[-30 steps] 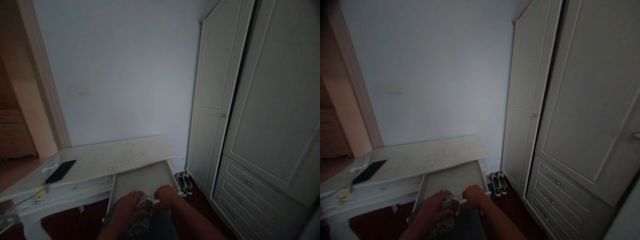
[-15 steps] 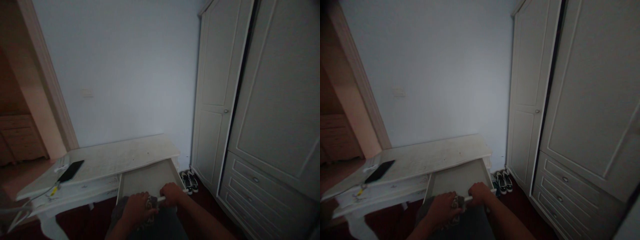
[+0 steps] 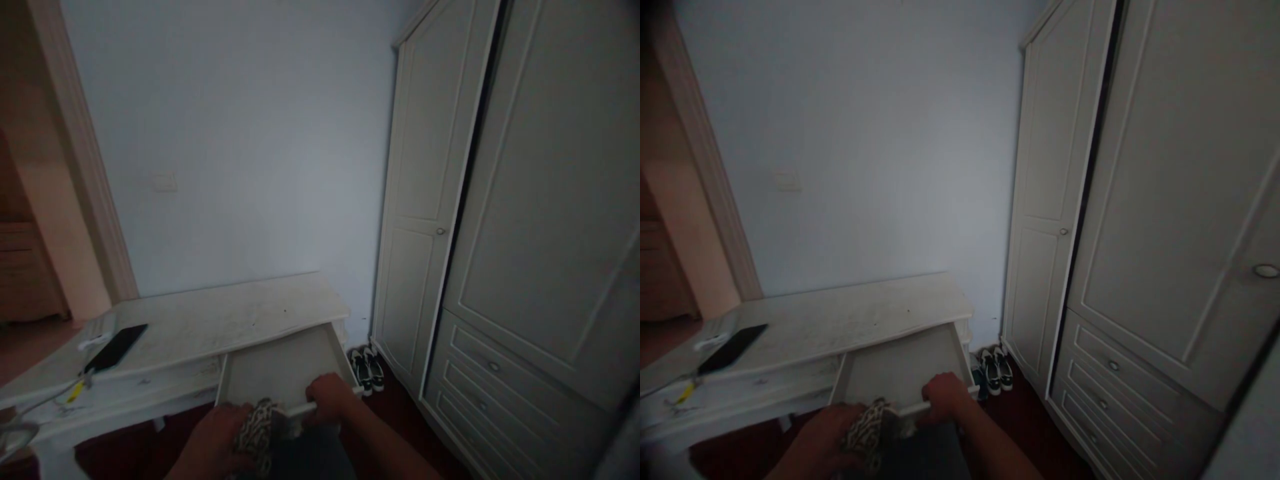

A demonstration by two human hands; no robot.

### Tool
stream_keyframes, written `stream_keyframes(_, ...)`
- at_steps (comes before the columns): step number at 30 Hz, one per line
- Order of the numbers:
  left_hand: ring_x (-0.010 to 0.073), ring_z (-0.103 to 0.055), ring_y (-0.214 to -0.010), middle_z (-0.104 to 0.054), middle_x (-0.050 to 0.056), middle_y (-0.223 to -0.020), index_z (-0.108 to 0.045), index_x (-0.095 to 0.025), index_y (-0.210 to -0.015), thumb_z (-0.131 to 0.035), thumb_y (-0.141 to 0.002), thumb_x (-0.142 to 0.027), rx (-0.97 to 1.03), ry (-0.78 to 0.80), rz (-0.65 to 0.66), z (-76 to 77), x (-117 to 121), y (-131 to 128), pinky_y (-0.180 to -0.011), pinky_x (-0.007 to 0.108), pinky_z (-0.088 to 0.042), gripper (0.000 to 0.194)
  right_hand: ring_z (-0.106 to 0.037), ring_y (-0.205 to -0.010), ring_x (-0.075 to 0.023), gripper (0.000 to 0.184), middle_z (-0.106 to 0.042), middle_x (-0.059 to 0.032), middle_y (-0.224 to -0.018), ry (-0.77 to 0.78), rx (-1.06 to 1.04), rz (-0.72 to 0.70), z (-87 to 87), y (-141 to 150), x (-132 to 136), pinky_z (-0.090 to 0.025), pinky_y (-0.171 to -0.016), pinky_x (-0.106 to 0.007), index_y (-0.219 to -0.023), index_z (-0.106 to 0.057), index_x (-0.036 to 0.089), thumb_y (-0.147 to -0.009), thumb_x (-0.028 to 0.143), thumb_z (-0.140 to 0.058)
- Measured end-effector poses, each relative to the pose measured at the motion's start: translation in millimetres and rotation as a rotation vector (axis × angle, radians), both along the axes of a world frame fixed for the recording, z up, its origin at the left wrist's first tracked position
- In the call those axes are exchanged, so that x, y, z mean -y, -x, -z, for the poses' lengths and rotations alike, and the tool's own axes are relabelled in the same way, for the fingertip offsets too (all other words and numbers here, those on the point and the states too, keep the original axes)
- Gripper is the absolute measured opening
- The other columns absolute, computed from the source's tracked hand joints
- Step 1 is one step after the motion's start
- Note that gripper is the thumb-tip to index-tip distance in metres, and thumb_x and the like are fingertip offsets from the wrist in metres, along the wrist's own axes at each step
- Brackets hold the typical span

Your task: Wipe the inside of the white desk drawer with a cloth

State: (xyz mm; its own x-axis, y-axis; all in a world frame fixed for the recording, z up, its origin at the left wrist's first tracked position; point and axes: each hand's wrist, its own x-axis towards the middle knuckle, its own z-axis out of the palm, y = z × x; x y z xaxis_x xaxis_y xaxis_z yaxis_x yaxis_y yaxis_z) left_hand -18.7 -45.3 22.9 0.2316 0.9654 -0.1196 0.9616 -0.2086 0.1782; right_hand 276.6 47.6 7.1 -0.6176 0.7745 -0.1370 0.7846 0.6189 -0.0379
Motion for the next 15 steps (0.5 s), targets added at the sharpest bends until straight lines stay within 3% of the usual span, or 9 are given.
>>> stream_keyframes(3, 0.0291, -0.063, -0.128, -0.073, 0.002, -0.134, -0.068, -0.038, -0.131, -0.071, -0.083, -0.045, 0.01, -0.03, 0.007, 1.2, 0.2, 9.8, -0.109, 0.037, -0.041, 0.049, -0.076, -0.096, -0.0332, 0.057, -0.081, -0.0121, -0.102, 0.003, 0.002, 0.007, -0.4, 1.2, 0.0, -0.056, -0.086, -0.041, -0.105, -0.081, 0.025, -0.076, 0.074, -0.072)
stream_keyframes(5, 0.028, -0.066, -0.123, -0.076, 0.002, -0.129, -0.071, -0.037, -0.125, -0.062, -0.091, -0.05, 0.042, -0.023, 0.028, -1.5, -2.7, 0.8, -0.105, 0.036, -0.043, 0.038, -0.076, -0.096, -0.0337, 0.057, -0.081, -0.0123, -0.101, 0.005, 0.002, 0.01, -1.0, 2.3, 0.2, -0.056, -0.085, -0.042, -0.103, -0.082, 0.025, -0.076, 0.074, -0.072)
stream_keyframes(9, 0.027, -0.07, -0.114, -0.079, 0.004, -0.12, -0.075, -0.034, -0.117, -0.046, -0.099, -0.06, 0.125, -0.018, 0.072, -11.2, -14.6, -47.6, -0.098, 0.034, -0.046, 0.044, -0.077, -0.098, -0.0359, 0.051, -0.081, -0.0147, -0.104, 0.0, 0.02, 0.013, -1.0, 3.0, -1.3, -0.057, -0.085, -0.041, -0.104, -0.082, 0.023, -0.077, 0.065, -0.071)
stream_keyframes(12, 0.0294, -0.071, -0.114, -0.08, 0.007, -0.119, -0.076, -0.03, -0.116, -0.047, -0.097, -0.066, 0.12, -0.03, 0.096, -16.2, -26.7, -89.3, -0.097, 0.035, -0.047, 0.049, -0.076, -0.104, -0.0364, 0.04, -0.08, -0.0147, -0.108, 0.016, 0.035, 0.034, 1.8, 0.2, -5.9, -0.057, -0.084, -0.037, -0.106, -0.081, 0.021, -0.075, 0.046, -0.074)
stream_keyframes(15, 0.0298, -0.072, -0.112, -0.08, 0.007, -0.119, -0.076, -0.03, -0.118, -0.054, -0.094, -0.064, 0.152, -0.035, 0.106, -15.3, -33.0, -109.8, -0.095, 0.036, -0.049, 0.047, -0.075, -0.107, -0.0368, 0.039, -0.081, -0.0132, -0.11, 0.033, 0.02, 0.056, 5.3, -3.0, -10.5, -0.057, -0.083, -0.034, -0.106, -0.081, 0.022, -0.071, 0.039, -0.076)
